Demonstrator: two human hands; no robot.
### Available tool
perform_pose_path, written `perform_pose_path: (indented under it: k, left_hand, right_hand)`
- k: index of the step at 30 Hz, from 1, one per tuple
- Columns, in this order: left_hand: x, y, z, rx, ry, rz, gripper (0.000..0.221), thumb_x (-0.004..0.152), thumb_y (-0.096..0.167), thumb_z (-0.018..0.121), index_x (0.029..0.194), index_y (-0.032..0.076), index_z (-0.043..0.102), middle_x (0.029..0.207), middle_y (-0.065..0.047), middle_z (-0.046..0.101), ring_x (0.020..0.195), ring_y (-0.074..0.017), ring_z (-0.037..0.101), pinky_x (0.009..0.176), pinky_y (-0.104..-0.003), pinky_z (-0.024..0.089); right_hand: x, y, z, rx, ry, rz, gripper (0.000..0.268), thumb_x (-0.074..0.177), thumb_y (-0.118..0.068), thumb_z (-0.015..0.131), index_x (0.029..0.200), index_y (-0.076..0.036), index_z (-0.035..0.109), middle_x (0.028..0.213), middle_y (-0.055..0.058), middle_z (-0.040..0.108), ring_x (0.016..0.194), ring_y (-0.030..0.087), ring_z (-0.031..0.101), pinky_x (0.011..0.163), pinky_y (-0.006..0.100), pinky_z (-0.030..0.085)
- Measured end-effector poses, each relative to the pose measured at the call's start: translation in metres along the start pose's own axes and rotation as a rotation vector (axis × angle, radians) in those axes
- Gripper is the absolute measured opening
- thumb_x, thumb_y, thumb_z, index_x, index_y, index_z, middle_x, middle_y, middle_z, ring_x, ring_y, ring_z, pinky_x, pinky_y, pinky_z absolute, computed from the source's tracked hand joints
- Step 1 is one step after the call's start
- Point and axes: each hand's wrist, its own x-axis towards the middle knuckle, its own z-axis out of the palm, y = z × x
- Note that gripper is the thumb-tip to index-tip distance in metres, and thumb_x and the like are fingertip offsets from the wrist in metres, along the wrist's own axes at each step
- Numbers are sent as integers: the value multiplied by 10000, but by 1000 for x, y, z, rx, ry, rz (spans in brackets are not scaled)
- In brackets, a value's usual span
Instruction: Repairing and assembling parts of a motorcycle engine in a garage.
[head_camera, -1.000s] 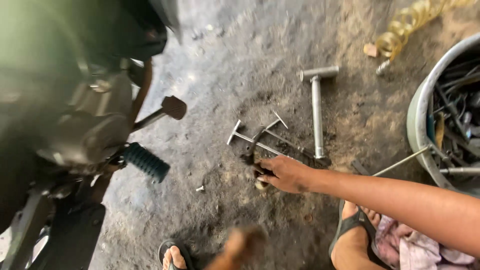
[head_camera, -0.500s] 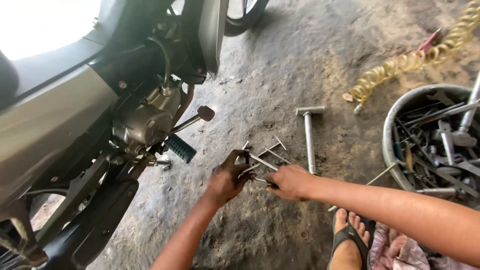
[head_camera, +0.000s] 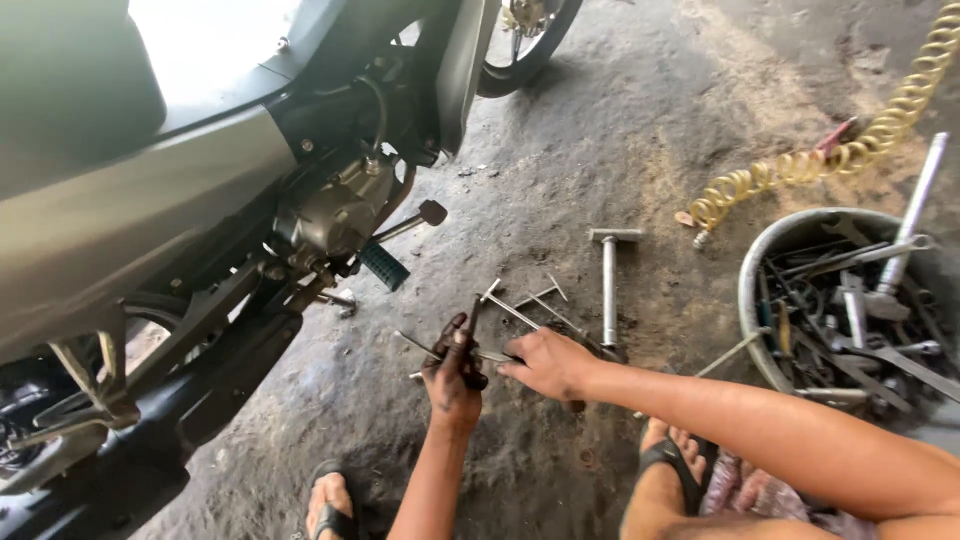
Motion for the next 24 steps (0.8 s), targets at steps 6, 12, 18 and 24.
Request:
perform_pose_path:
  k: [6, 12, 18, 24]
  left_hand:
    - [0, -17, -15, -571, 35, -271, 361, 962, 393, 697, 1120, 70, 718, 614, 54, 452, 507, -99, 378, 451, -251, 272]
    - [-18, -25, -10, -257, -131, -515, 355, 955, 465, 645, 995, 118, 710, 540, 41, 338, 467, -98, 331, 419, -271, 232]
    - [-42, 0, 23, -176, -568, -574, 461, 941, 447, 697, 1127, 28, 743, 582, 48, 490, 445, -56, 355, 430, -225, 297]
    - [-32, -13, 30, 281, -443, -363, 405, 727, 17, 825, 1125, 29, 755, 710, -7, 660, 481, -84, 491, 420, -245, 363]
  right_hand:
    - [-9, 16, 7, 305, 226, -93, 378, 978, -371, 663, 948, 3, 707, 782, 159, 664, 731, 264, 620, 659, 432, 519]
    - [-37, 13, -23, 1098, 284, 30, 281, 1021, -283, 578, 914, -45, 684, 678, 40, 641, 543, 125, 583, 477, 295, 466]
    - [-32, 46, -11, 1326, 398, -47, 272, 1052, -298, 536, 1036, -53, 652, 806, 68, 708, 588, 148, 625, 532, 285, 510]
    - [-17, 75, 10, 1560, 436, -168, 263, 1025, -287, 556, 1052, -38, 637, 886, 99, 710, 738, 226, 701, 665, 395, 607]
